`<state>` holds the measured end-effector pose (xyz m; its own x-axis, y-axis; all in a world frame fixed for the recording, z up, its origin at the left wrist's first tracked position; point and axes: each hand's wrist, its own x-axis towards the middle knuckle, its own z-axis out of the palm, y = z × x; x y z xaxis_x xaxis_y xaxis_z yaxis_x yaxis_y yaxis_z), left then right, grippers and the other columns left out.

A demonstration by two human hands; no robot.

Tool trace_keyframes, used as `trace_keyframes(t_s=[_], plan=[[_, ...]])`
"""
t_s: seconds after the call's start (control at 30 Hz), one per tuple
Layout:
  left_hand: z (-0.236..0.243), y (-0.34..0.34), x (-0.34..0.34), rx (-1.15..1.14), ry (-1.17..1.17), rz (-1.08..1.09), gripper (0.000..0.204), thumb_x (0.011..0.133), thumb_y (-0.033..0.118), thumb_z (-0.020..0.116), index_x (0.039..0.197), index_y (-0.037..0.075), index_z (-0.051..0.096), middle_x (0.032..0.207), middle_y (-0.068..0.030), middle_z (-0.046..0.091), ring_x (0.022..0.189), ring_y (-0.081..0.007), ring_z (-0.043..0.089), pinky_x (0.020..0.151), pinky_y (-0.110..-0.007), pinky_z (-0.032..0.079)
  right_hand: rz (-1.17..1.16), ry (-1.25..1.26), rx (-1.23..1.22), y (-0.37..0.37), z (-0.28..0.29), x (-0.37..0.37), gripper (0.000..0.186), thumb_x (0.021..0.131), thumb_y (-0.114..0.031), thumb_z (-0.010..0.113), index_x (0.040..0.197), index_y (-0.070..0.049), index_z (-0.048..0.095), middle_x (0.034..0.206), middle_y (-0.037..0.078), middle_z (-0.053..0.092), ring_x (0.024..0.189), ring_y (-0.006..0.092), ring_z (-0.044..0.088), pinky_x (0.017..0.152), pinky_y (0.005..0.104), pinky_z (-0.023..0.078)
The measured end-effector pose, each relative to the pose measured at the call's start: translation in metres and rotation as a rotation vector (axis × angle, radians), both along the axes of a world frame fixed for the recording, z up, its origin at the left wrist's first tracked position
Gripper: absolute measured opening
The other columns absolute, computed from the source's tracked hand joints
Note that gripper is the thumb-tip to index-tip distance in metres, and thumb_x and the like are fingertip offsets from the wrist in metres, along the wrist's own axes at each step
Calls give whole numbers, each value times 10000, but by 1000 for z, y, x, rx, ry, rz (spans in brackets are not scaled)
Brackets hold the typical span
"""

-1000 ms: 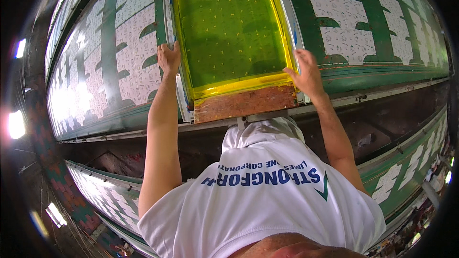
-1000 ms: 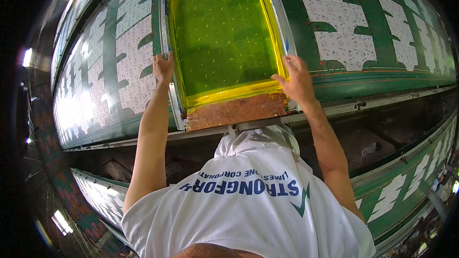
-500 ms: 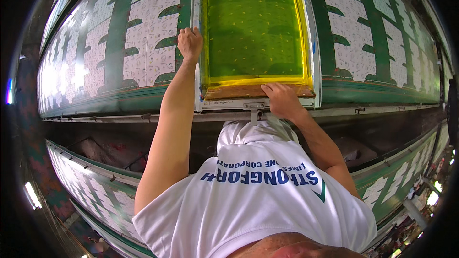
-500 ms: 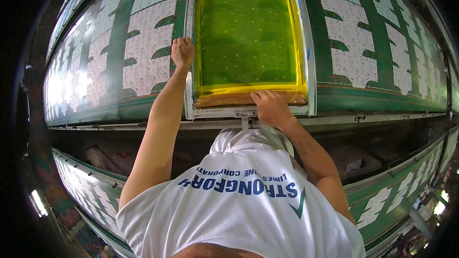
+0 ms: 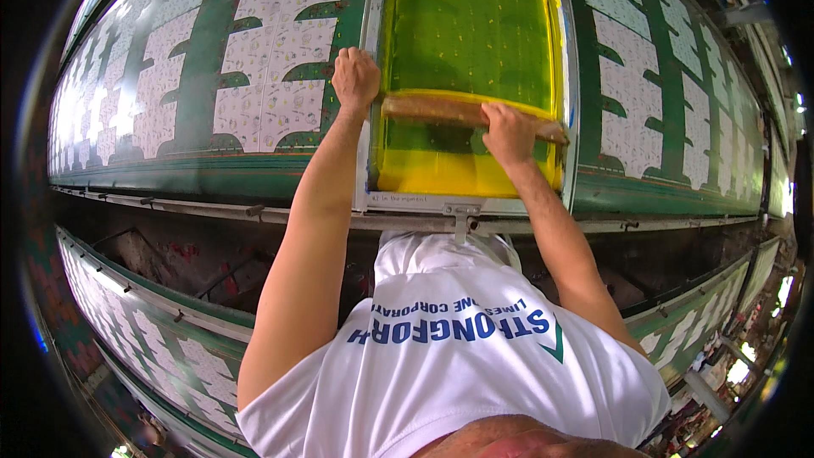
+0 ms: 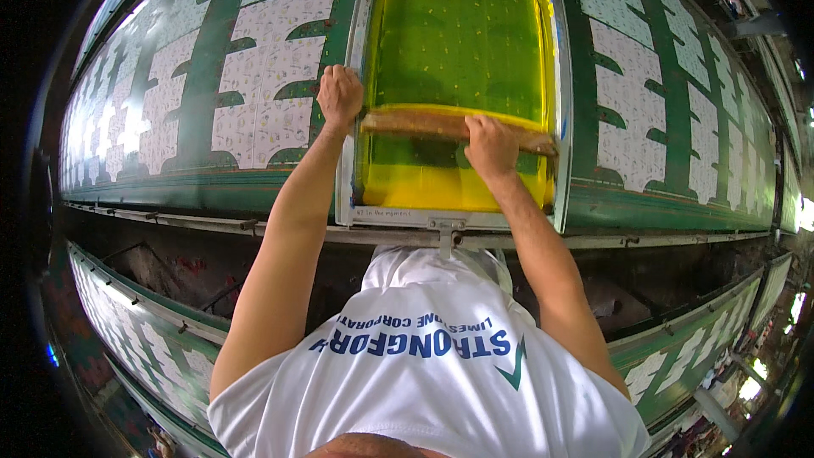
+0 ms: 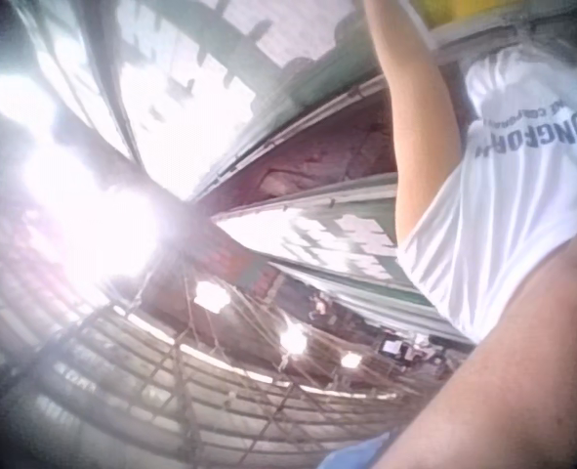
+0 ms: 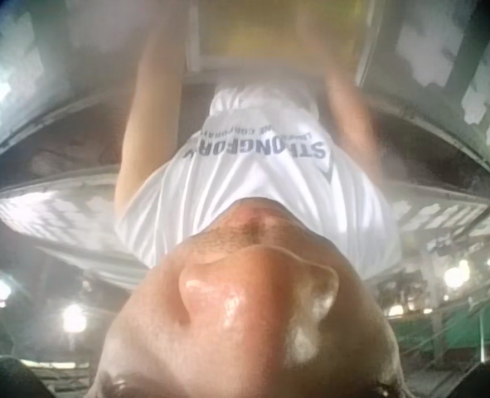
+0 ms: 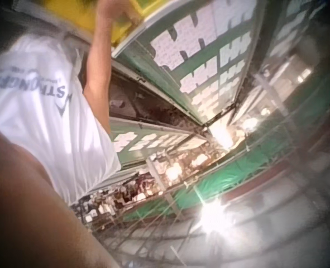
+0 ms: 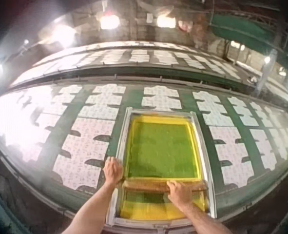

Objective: The person repeatedly pulls a squeegee across a yellow screen-printing frame to spread green ink over a mesh surface. The person holds the frame steady with one hand while using the other to draw the squeegee from top to bottom in a consistent motion.

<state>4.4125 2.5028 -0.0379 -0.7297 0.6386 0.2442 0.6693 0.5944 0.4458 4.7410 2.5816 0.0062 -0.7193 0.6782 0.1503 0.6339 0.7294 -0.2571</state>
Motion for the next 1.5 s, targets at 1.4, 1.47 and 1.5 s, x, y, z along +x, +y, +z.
trace_keyframes(t_s=[1.4, 1.47, 1.5], plan=[[3, 4, 1, -71, 38, 29, 181, 1009, 186, 530, 983, 25, 609, 1063, -184, 655, 1039, -415, 658, 848, -538, 557, 203, -296, -158, 167, 27, -88, 281, 837, -87, 686, 1092, -120, 799, 1025, 168, 783, 988, 388, 757, 870, 506, 622], [1, 3, 0, -83, 27, 6, 184, 1003, 187, 534, 992, 23, 616, 1067, -182, 658, 1047, -409, 659, 854, -533, 561, 237, -338, -185, 116, 30, -57, 268, 832, -73, 683, 1070, -133, 789, 1001, 150, 777, 940, 374, 754, 834, 504, 617], [0, 5, -1, -56, 51, 19, 200, 1004, 200, 541, 998, 20, 628, 1071, -178, 660, 1046, -401, 661, 859, -526, 565, 220, -327, -197, 88, 31, -40, 263, 823, -68, 688, 1059, -136, 784, 998, 141, 770, 940, 366, 749, 824, 500, 614]])
